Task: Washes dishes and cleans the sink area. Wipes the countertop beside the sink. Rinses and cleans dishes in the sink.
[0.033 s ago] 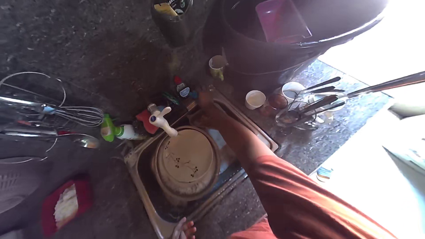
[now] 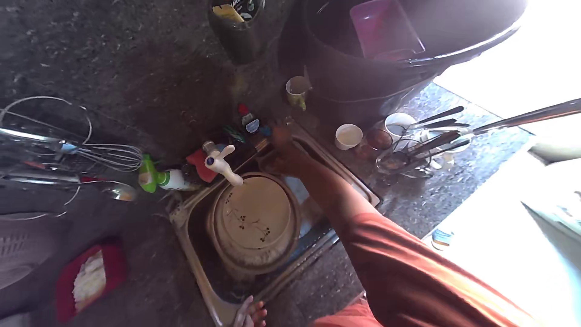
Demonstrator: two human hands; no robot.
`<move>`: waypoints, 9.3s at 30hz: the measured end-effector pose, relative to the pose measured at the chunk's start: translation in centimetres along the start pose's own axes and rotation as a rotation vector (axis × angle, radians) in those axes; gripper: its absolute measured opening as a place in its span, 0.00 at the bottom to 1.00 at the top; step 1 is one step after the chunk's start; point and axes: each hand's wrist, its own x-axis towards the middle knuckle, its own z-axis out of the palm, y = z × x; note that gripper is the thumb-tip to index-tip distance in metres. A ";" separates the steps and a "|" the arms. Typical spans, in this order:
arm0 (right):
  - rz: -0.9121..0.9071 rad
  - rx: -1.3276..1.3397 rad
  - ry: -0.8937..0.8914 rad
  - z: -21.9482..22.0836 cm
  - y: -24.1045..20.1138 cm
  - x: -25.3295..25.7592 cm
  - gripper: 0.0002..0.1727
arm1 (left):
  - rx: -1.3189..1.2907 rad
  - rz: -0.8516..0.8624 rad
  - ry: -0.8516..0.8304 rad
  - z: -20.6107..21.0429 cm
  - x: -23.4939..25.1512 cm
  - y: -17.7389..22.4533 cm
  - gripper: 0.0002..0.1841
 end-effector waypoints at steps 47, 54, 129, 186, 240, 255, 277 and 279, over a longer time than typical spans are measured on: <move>0.654 1.043 -0.331 30.4 -15.2 -30.3 0.25 | 0.622 -0.051 0.364 -5.2 10.2 3.3 0.19; 0.854 1.261 -0.217 31.5 -15.2 -29.9 0.27 | 0.613 -0.087 0.348 -5.3 10.5 3.4 0.21; 0.330 1.051 -0.350 6.2 0.6 -17.9 0.22 | 0.502 0.241 0.348 2.3 12.3 7.3 0.19; 0.043 0.992 -0.235 1.6 -3.0 -14.5 0.18 | -0.556 0.233 0.008 4.1 19.1 9.3 0.18; -0.013 1.057 -0.429 -3.2 6.2 -16.2 0.16 | -0.423 0.074 -0.168 7.8 16.9 9.6 0.21; 0.500 1.249 -0.427 -0.8 8.2 -13.7 0.33 | 1.273 1.053 -0.444 8.5 13.7 13.5 0.17; 0.222 1.505 0.093 0.7 4.7 -15.7 0.14 | 1.462 0.875 -0.074 9.6 15.2 15.2 0.22; 0.249 1.510 0.102 0.9 4.6 -15.7 0.14 | 1.456 0.897 -0.066 9.7 15.2 15.3 0.23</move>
